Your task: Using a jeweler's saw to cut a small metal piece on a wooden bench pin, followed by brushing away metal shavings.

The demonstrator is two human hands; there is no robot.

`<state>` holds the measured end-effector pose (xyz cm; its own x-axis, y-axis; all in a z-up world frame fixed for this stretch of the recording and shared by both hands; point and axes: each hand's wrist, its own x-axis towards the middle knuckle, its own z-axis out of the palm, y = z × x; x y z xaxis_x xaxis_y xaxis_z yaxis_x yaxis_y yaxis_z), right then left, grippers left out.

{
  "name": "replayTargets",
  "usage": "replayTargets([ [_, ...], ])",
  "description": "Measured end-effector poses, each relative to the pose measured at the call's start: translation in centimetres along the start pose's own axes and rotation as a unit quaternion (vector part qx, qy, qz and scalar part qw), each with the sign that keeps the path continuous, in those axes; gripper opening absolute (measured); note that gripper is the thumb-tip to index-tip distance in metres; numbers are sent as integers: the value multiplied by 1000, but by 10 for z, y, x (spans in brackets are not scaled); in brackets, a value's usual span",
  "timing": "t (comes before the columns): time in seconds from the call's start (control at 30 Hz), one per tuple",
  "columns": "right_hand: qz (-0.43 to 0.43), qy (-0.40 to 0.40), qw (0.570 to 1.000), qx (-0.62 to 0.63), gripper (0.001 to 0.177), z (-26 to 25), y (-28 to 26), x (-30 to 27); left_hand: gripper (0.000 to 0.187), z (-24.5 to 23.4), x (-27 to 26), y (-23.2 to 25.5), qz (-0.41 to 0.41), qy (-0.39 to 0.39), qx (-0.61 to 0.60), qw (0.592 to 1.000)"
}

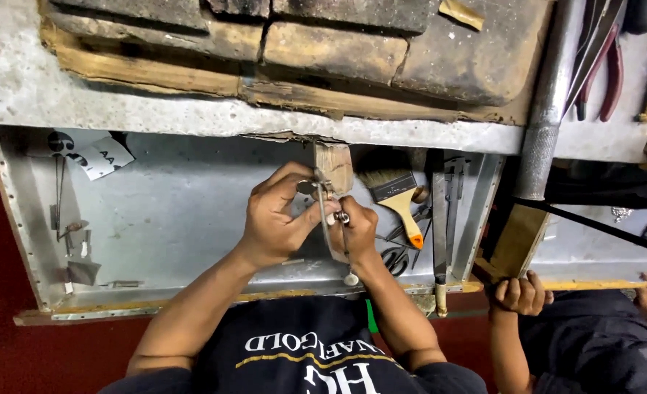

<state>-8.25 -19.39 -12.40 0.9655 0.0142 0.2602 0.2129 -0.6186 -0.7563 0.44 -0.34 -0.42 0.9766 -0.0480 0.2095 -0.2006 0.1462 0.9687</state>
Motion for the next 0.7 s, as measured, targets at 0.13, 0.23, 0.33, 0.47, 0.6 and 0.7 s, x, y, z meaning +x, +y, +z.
replayTargets([
  [0.13, -28, 10, 999, 17, 38, 2, -13, 34, 15, 1, -11, -8, 9, 0, 11, 1000],
  [0.23, -53, 23, 998, 32, 34, 4, -25, 50, 17, 0, -13, -8, -18, 7, 35, 999],
  [0.33, -35, 12, 998, 48, 42, 3, -21, 38, 17, 1, -4, -3, -3, 3, 5, 1000],
  [0.47, -14, 5, 1000, 22, 38, -2, -20, 28, 17, 2, -3, -1, -9, 6, 5, 1000],
  [0.6, -42, 3, 999, 35, 41, -1, -33, 52, 15, -1, -19, -16, -24, 5, 7, 1000],
  [0.7, -48, 8, 998, 31, 44, 7, -12, 40, 18, 0, -12, -10, -2, 10, 29, 1000],
])
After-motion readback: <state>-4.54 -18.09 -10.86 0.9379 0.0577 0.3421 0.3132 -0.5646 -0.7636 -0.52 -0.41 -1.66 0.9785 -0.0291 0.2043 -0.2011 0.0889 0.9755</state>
